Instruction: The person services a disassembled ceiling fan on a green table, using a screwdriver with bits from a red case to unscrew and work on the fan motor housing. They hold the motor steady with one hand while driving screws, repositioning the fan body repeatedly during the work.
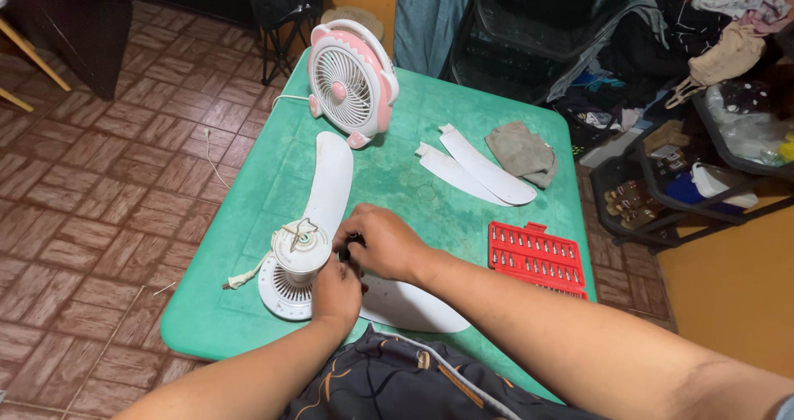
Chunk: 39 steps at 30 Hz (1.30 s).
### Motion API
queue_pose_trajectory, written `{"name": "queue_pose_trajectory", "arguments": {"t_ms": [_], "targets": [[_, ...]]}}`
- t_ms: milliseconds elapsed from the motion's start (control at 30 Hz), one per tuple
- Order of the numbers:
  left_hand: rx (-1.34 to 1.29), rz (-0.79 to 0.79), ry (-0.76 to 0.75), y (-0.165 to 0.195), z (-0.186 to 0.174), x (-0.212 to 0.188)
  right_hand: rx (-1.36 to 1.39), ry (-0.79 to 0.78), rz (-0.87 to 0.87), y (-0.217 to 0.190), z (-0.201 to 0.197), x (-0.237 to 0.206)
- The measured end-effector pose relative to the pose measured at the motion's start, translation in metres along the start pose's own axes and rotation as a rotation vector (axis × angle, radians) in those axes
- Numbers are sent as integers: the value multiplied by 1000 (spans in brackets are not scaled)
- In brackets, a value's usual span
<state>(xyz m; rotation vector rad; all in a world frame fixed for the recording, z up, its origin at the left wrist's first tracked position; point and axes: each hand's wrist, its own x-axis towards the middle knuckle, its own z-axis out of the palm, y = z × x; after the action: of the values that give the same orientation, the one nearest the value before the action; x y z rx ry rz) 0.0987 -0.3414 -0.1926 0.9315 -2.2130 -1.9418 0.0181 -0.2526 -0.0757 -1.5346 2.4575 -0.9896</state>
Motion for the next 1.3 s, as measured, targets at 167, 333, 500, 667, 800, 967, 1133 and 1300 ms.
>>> {"name": "queue_pose_trajectory", "arguments": {"t_ms": [167,333,500,667,800,967,1133,1300], "targets": [[-69,26,11,-7,2,6,-20,-31,370,6,5,-3],[-134,52,-13,-12,3,2,7,-20,246,14,8,-7],[-114,60,-33,-9,1,-2,86,48,115,15,6,-10],[-107,20,16,-3,-1,-2,-22,40,368,7,8,-5],[-714,-441,204,12,17,-3,-43,32,278,6,11,-4],[-1324,-789,-34,23,20,19,47,-35,160,17,8,4],[-1364,-735,-133,15,18,49,225,-24,243,19,4,13],[-1444,-758,-121,20,19,50,-110,-51,578,15,-1,18]]}}
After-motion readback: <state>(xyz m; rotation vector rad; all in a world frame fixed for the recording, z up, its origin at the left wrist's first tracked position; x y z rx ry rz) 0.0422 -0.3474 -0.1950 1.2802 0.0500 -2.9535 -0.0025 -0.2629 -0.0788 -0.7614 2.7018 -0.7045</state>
